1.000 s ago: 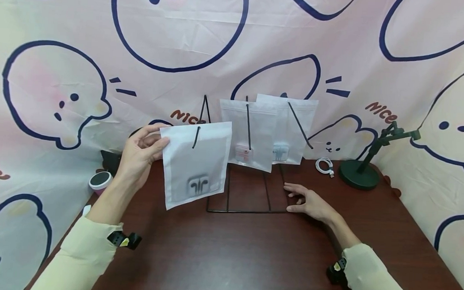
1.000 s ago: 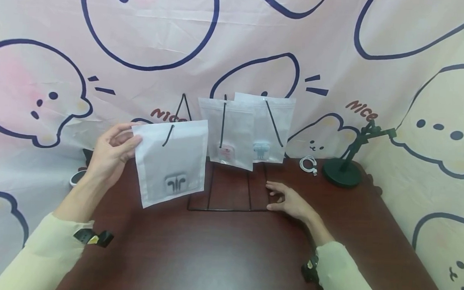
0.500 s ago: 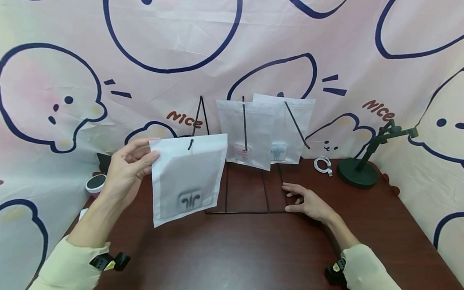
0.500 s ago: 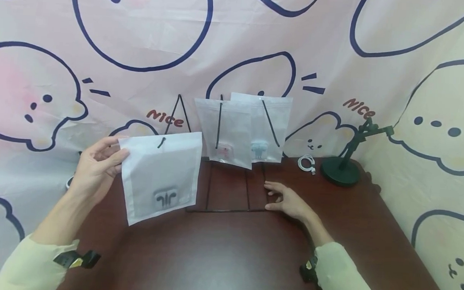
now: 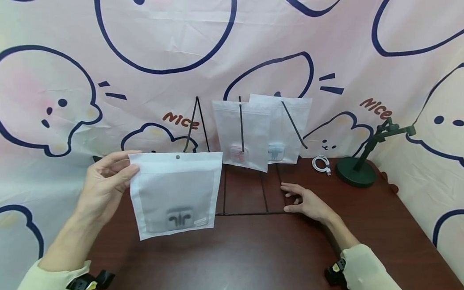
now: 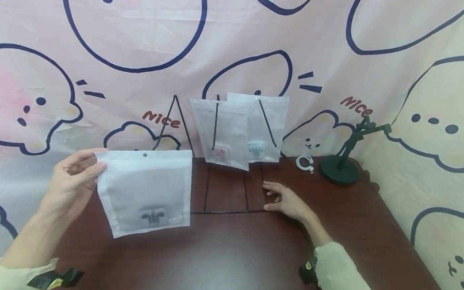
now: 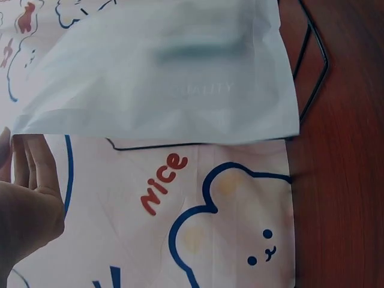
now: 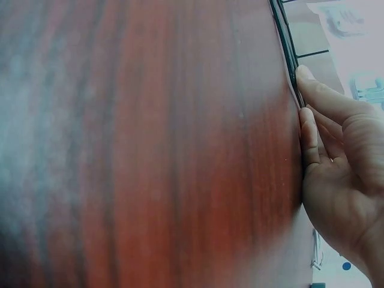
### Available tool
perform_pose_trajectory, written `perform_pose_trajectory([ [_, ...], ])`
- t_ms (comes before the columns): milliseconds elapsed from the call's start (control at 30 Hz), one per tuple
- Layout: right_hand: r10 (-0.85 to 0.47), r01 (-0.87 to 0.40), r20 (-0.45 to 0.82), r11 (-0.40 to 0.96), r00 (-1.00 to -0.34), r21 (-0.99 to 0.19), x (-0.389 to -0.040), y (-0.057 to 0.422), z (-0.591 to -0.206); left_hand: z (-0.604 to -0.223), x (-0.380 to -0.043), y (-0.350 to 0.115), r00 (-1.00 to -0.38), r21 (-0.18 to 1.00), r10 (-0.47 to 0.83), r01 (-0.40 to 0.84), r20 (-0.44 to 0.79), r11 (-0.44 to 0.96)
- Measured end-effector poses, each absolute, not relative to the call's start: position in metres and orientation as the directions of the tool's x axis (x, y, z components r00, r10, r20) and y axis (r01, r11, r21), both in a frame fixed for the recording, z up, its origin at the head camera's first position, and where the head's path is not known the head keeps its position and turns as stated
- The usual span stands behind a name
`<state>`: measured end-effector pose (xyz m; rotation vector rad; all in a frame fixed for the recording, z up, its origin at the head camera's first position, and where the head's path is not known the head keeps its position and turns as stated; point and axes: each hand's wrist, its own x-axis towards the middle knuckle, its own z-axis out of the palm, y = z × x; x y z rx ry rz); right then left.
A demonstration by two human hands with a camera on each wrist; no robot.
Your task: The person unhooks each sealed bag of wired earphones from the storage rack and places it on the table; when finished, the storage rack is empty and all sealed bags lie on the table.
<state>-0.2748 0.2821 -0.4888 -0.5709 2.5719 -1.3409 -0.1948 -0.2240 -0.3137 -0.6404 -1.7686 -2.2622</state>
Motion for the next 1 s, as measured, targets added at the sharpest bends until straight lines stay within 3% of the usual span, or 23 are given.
perform_pose_trajectory([
  [333, -0.415, -0.248, 0.004, 0.537, -0.910, -0.806, -0.275, 0.282, -0.489, -0.324, -0.191, -0.255, -0.888, 0.843, 0.014, 0.432, 0.460, -0.319],
  [467, -0.409, -0.253, 0.011, 0.541, -0.912, -0.802, -0.274, 0.282, -0.488, -0.342, -0.197, -0.270, -0.892, 0.842, 0.041, 0.408, 0.450, -0.353],
  [600, -0.407, -0.259, 0.023, 0.536, -0.913, -0.804, -0.276, 0.283, -0.487, -0.361, -0.207, -0.282, -0.916, 0.859, 0.064, 0.345, 0.396, -0.379],
  [1000, -0.407, -0.261, 0.029, 0.526, -0.913, -0.810, -0.277, 0.284, -0.491, -0.388, -0.246, -0.288, -0.973, 0.914, -0.030, 0.224, 0.228, -0.337],
])
